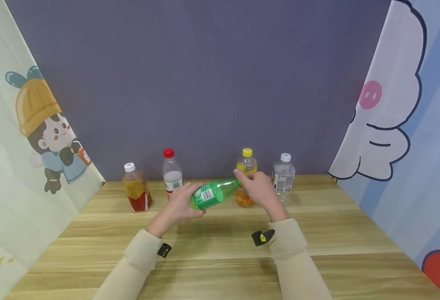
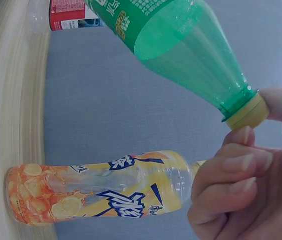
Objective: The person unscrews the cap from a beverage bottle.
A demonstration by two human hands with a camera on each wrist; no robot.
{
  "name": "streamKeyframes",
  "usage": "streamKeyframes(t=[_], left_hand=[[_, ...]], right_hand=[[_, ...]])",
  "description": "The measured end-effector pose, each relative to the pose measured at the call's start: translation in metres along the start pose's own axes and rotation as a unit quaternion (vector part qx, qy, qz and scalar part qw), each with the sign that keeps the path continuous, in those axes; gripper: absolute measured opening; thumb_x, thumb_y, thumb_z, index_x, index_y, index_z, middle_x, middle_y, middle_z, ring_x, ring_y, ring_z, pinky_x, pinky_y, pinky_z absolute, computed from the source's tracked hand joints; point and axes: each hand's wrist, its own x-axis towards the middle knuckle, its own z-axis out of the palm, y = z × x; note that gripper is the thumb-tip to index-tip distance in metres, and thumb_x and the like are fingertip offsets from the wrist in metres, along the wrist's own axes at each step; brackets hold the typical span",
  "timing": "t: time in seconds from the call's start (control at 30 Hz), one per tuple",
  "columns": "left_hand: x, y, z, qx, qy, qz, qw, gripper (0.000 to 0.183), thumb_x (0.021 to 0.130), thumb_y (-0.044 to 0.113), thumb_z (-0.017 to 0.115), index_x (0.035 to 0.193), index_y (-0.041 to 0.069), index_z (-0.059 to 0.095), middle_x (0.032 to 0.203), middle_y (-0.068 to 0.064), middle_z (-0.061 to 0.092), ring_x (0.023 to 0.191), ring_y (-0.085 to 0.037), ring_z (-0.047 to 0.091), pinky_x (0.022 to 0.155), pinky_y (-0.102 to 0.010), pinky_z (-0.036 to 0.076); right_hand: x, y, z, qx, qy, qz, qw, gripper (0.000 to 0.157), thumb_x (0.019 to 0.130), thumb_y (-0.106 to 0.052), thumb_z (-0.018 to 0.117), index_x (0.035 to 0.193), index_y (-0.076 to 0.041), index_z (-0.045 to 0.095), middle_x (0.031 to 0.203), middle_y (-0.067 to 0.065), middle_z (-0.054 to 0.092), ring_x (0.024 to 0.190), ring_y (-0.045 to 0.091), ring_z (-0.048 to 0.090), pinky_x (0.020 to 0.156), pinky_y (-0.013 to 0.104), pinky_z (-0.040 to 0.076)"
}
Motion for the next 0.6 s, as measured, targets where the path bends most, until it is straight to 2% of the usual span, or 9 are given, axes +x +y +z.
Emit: streamKeyframes(t=[0.23, 0.47, 0.6], left_hand=[[-0.0013, 0.0023, -0.0038, -0.019, -0.010, -0.003, 0.9998, 0.084, 0.069, 0.024, 0.089, 0.145, 0.013, 0.054, 0.124, -0.007, 0.062, 0.108, -0.025, 0.055, 0.093, -0.047, 0.043], [-0.0024, 0.0024, -0.0045, -0.033, -0.018, -0.016, 0.9992, 0.086, 0.069, 0.022, 0.090, 0.146, 0.014, 0.053, 0.131, -0.008, 0.061, 0.114, -0.026, 0.055, 0.098, -0.050, 0.042], [-0.0024, 0.0012, -0.0037, -0.033, -0.017, -0.015, 0.9992, 0.085, 0.068, 0.023, 0.090, 0.146, 0.014, 0.054, 0.130, -0.007, 0.062, 0.112, -0.025, 0.055, 0.096, -0.048, 0.042]], right_hand=[[-0.0016, 0.0017, -0.0011, 0.008, -0.004, -0.027, 1.000, 0.057, 0.102, -0.057, 0.048, 0.067, -0.011, 0.048, 0.061, -0.001, 0.040, 0.057, 0.017, 0.038, 0.054, 0.032, 0.035], [-0.0020, 0.0045, -0.0016, 0.004, -0.018, -0.060, 0.998, 0.052, 0.103, -0.053, 0.049, 0.079, -0.008, 0.059, 0.070, 0.003, 0.050, 0.064, 0.020, 0.046, 0.059, 0.034, 0.041], [-0.0028, 0.0047, -0.0030, 0.008, -0.030, -0.072, 0.997, 0.049, 0.104, -0.050, 0.050, 0.088, -0.006, 0.063, 0.077, 0.007, 0.056, 0.069, 0.021, 0.049, 0.062, 0.035, 0.043]])
